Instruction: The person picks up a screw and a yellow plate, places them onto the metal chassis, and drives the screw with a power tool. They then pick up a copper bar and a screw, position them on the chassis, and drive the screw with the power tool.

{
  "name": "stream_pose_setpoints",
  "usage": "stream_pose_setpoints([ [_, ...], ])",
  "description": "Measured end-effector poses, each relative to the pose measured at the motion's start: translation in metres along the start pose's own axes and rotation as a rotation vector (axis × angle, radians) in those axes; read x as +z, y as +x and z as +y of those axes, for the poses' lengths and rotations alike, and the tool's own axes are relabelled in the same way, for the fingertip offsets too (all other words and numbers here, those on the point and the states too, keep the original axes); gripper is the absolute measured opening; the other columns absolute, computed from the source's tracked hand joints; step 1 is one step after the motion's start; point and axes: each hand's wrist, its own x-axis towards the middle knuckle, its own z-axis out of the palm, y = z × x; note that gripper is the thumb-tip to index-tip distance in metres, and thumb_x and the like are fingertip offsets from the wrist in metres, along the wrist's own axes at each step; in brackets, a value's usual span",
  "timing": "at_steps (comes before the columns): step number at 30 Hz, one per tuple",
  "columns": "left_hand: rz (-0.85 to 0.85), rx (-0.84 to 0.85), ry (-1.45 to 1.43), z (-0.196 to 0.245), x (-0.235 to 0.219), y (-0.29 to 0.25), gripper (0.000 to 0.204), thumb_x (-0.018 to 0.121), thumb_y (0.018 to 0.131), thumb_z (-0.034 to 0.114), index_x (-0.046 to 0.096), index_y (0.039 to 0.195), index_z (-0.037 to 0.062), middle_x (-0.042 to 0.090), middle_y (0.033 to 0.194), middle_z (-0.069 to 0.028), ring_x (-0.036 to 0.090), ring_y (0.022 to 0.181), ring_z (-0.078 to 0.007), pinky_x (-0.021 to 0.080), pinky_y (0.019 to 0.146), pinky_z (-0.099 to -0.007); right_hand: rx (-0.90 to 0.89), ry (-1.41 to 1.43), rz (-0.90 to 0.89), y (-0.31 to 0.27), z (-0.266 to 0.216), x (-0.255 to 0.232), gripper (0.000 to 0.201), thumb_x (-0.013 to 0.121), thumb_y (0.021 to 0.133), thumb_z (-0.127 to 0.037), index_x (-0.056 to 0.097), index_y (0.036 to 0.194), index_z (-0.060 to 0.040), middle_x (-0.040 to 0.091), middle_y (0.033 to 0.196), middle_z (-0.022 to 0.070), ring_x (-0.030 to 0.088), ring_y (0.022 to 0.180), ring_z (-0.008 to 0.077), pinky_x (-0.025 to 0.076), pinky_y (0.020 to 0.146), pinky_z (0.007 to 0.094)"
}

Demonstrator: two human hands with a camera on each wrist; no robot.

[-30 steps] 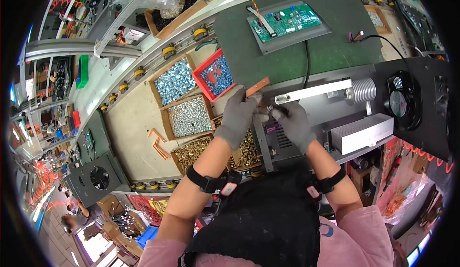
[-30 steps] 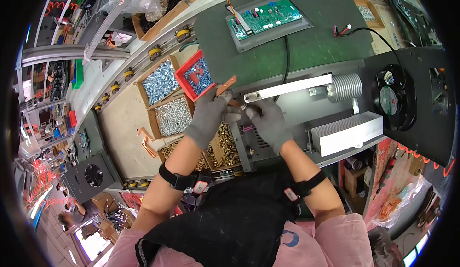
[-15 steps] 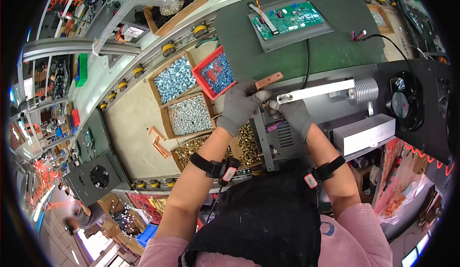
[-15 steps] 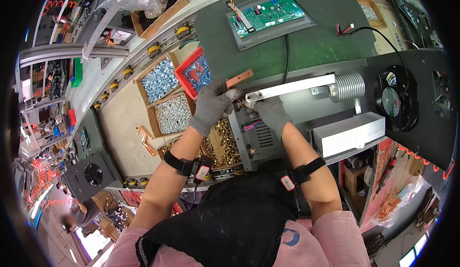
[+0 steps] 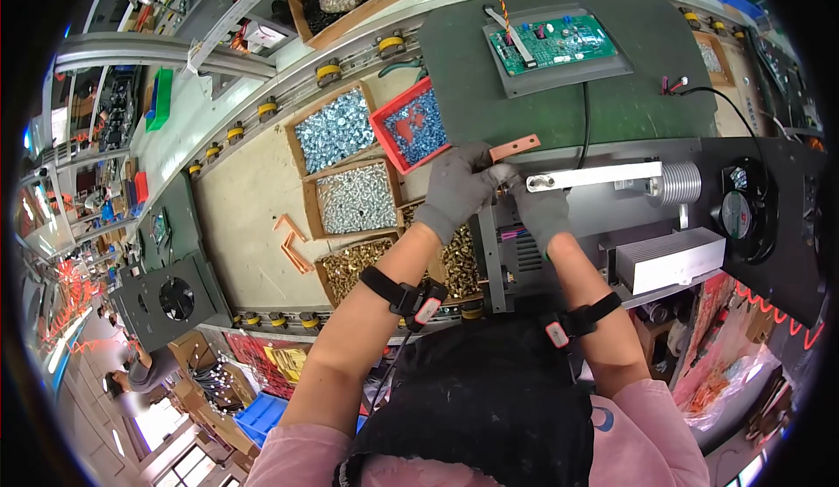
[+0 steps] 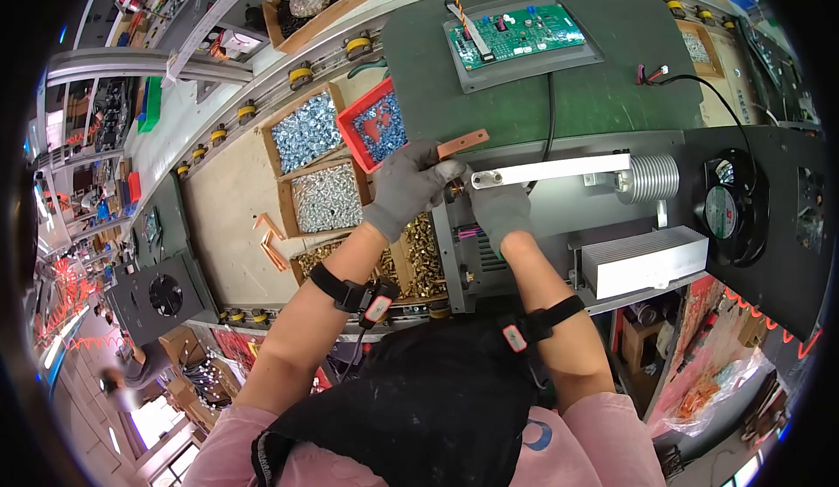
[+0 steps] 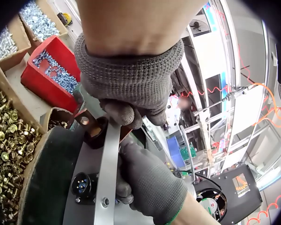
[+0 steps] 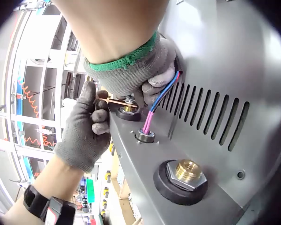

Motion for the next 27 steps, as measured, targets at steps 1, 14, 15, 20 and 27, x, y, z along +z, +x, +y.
stream_pose_setpoints([
  [1, -0.007, 0.000, -0.004, 0.002, 0.000, -0.001, 0.040, 0.069, 0.081, 0.040, 0.061, 0.084, 0.0008, 0.058, 0.061, -0.0021, 0.051, 0.045, -0.0073, 0.040, 0.040, -0.0221, 0.036, -0.031, 0.025, -0.003, -0.004, -0.004, 0.042, 0.049, 0.090, -0.046, 0.065, 0.093, -0.0067, 0.065, 0.092, 0.0168, 0.061, 0.088, 0.0366, 0.047, 0.077, 0.0459],
  [14, -0.012, -0.079, -0.054, 0.013, 0.000, 0.000, 0.040, 0.070, 0.081, 0.038, 0.061, 0.081, -0.0016, 0.058, 0.058, -0.0059, 0.054, 0.044, -0.0104, 0.041, 0.040, -0.0251, 0.209, 0.749, -0.463, -0.019, 0.012, -0.047, 0.043, 0.052, 0.092, -0.040, 0.060, 0.100, 0.0008, 0.063, 0.075, 0.0120, 0.060, 0.065, 0.0206, 0.048, 0.058, 0.0334],
  [15, -0.028, -0.088, -0.040, 0.014, -0.001, 0.001, 0.039, 0.070, 0.081, 0.036, 0.061, 0.081, -0.0017, 0.059, 0.059, -0.0059, 0.054, 0.044, -0.0104, 0.041, 0.041, -0.0251, 0.157, 0.692, -0.330, -0.022, 0.013, -0.043, 0.045, 0.052, 0.092, -0.043, 0.060, 0.098, 0.0011, 0.059, 0.069, 0.0062, 0.053, 0.060, 0.0106, 0.045, 0.052, 0.0279],
  [20, -0.039, -0.097, -0.064, 0.016, 0.002, 0.004, 0.033, 0.070, 0.081, 0.030, 0.061, 0.082, -0.0019, 0.059, 0.060, -0.0061, 0.056, 0.045, -0.0108, 0.043, 0.041, -0.0253, 0.157, 0.732, -0.260, -0.022, 0.022, -0.036, 0.045, 0.055, 0.091, -0.042, 0.061, 0.097, 0.0025, 0.057, 0.070, 0.0050, 0.053, 0.063, 0.0126, 0.045, 0.058, 0.0292],
  [27, -0.072, -0.084, -0.006, 0.025, 0.011, 0.010, 0.031, 0.069, 0.081, 0.028, 0.063, 0.087, -0.0020, 0.061, 0.062, -0.0070, 0.057, 0.046, -0.0102, 0.045, 0.043, -0.0254, 0.051, 0.763, -0.145, -0.038, 0.023, -0.050, 0.038, 0.056, 0.090, -0.037, 0.062, 0.095, 0.0008, 0.059, 0.075, 0.0107, 0.056, 0.067, 0.0213, 0.045, 0.063, 0.0315],
])
